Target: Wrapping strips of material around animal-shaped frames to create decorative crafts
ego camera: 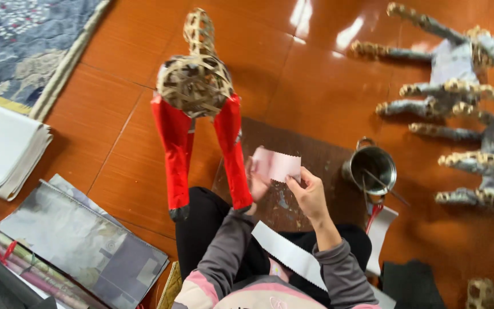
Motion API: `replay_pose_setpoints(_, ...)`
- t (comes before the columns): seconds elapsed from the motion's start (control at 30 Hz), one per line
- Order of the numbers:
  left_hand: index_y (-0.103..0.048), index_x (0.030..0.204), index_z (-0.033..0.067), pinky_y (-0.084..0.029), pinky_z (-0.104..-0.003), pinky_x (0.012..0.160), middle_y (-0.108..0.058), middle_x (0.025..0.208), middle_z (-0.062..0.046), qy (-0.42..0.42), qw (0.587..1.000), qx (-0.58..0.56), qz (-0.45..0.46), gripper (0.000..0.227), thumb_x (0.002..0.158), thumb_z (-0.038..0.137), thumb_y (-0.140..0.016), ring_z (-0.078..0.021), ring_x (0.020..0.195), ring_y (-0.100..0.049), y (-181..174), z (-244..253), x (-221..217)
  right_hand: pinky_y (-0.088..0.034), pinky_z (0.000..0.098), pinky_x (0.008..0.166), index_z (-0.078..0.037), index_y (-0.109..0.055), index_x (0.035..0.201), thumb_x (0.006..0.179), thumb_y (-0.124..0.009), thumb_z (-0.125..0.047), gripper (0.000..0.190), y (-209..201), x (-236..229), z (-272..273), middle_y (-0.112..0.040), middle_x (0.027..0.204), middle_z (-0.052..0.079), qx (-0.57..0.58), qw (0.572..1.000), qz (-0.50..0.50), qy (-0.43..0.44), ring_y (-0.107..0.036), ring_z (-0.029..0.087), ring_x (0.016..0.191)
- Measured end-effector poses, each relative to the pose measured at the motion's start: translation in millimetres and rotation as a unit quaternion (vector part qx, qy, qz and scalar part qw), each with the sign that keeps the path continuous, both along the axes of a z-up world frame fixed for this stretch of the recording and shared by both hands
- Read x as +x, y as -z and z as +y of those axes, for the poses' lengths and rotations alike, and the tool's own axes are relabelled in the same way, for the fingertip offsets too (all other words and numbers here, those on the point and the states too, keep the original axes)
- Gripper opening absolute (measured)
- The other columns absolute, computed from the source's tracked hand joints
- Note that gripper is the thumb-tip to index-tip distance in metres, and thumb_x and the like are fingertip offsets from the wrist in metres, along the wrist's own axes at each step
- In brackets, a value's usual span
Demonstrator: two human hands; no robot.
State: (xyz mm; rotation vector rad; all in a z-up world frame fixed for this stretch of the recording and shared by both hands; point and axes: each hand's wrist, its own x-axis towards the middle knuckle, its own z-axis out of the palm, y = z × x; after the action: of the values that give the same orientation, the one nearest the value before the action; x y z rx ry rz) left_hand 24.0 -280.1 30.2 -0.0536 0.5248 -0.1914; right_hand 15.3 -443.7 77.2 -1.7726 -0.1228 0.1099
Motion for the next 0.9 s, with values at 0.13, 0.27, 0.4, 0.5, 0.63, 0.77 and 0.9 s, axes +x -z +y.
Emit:
replay_pose_setpoints(0.13, -0.054, 0.113, 0.0048, -0.053, -0.048, 0.077, -0.065, 0.109, -0.02, -0.055, 0.993, 0.1, 0.013, 0.039, 0.09, 0.033, -0.069, -0.0315, 0.094, -0.065, -53.4, 52.8, 17.3, -0.046, 0.0229, 0.066, -0.006, -0.07, 0.077, 0.08, -0.067, -0.002, 0.006, -64.0, 32.7, 43.4, -0.055, 0.067, -0.004, 0.044, 0.999, -0.019, -0.007, -0.048, 0.007, 0.068)
replay_pose_setpoints(0.27, -0.057, 0.122, -0.0031, -0.051, -0.049, 0.093, -0.062, 0.119, -0.027, -0.12, 0.932, 0.333, 0.083, 0.051, 0.092, 0.037, -0.06, -0.0379, 0.11, -0.062, -81.9, 89.9, 19.4, -0.044, 0.0241, 0.067, -0.006, -0.067, 0.077, 0.08, -0.067, -0.003, 0.004, -60.9, 71.5, 71.5, -0.052, 0.068, -0.003, 0.05, 0.997, -0.036, -0.042, -0.046, 0.007, 0.069)
replay_pose_setpoints(0.4, -0.053, 0.127, -0.0142, -0.04, -0.05, 0.107, -0.051, 0.128, -0.04, -0.14, 0.832, 0.518, 0.139, 0.068, 0.09, 0.043, -0.058, -0.0432, 0.125, -0.051, -65.9, 90.5, 2.2, -0.046, 0.0203, 0.065, -0.006, -0.069, 0.084, 0.081, -0.067, -0.005, 0.003, -77.3, 69.2, 96.3, -0.056, 0.072, -0.003, 0.052, 0.993, -0.042, -0.099, -0.049, 0.005, 0.072)
replay_pose_setpoints(0.5, -0.052, 0.13, -0.0096, -0.051, -0.049, 0.093, -0.058, 0.123, -0.03, -0.233, 0.861, 0.438, 0.111, 0.054, 0.098, 0.033, -0.053, -0.0402, 0.11, -0.063, -33.1, 74.5, -2.5, -0.048, 0.0208, 0.066, -0.008, -0.069, 0.083, 0.084, -0.067, -0.006, 0.003, -88.8, 59.1, 108.1, -0.058, 0.07, -0.002, 0.032, 0.991, -0.033, -0.124, -0.05, 0.005, 0.071)
replay_pose_setpoints(0.63, -0.047, 0.131, -0.0114, -0.041, -0.048, 0.106, -0.05, 0.13, -0.034, -0.204, 0.846, 0.491, 0.044, 0.063, 0.091, 0.035, -0.062, -0.041, 0.125, -0.051, -149.3, 78.5, -30.4, -0.048, 0.0208, 0.067, -0.008, -0.069, 0.084, 0.084, -0.067, -0.006, 0.003, -75.8, 58.6, 99.9, -0.058, 0.071, -0.003, 0.024, 0.99, -0.038, -0.13, -0.05, 0.004, 0.072)
replay_pose_setpoints(0.77, -0.032, 0.138, -0.0192, -0.032, -0.052, 0.113, -0.036, 0.14, -0.04, -0.155, 0.843, 0.514, 0.038, 0.08, 0.093, 0.043, -0.054, -0.0463, 0.136, -0.036, -142.2, 77.8, -23.5, -0.041, 0.0198, 0.06, -0.009, -0.063, 0.075, 0.084, -0.065, -0.007, 0.009, -82.9, 46.0, 94.6, -0.051, 0.066, -0.004, 0.009, 0.984, -0.05, -0.17, -0.043, 0.005, 0.067)
replay_pose_setpoints(0.9, -0.048, 0.132, -0.0109, -0.044, -0.051, 0.101, -0.053, 0.126, -0.028, -0.14, 0.801, 0.582, 0.021, 0.055, 0.102, 0.035, -0.043, -0.0319, 0.12, -0.053, -126.6, 56.9, -27.4, -0.038, 0.0213, 0.055, -0.01, -0.061, 0.072, 0.082, -0.066, -0.008, 0.012, -97.9, 33.6, 90.9, -0.048, 0.063, -0.003, -0.022, 0.977, -0.074, -0.197, -0.042, 0.005, 0.064)
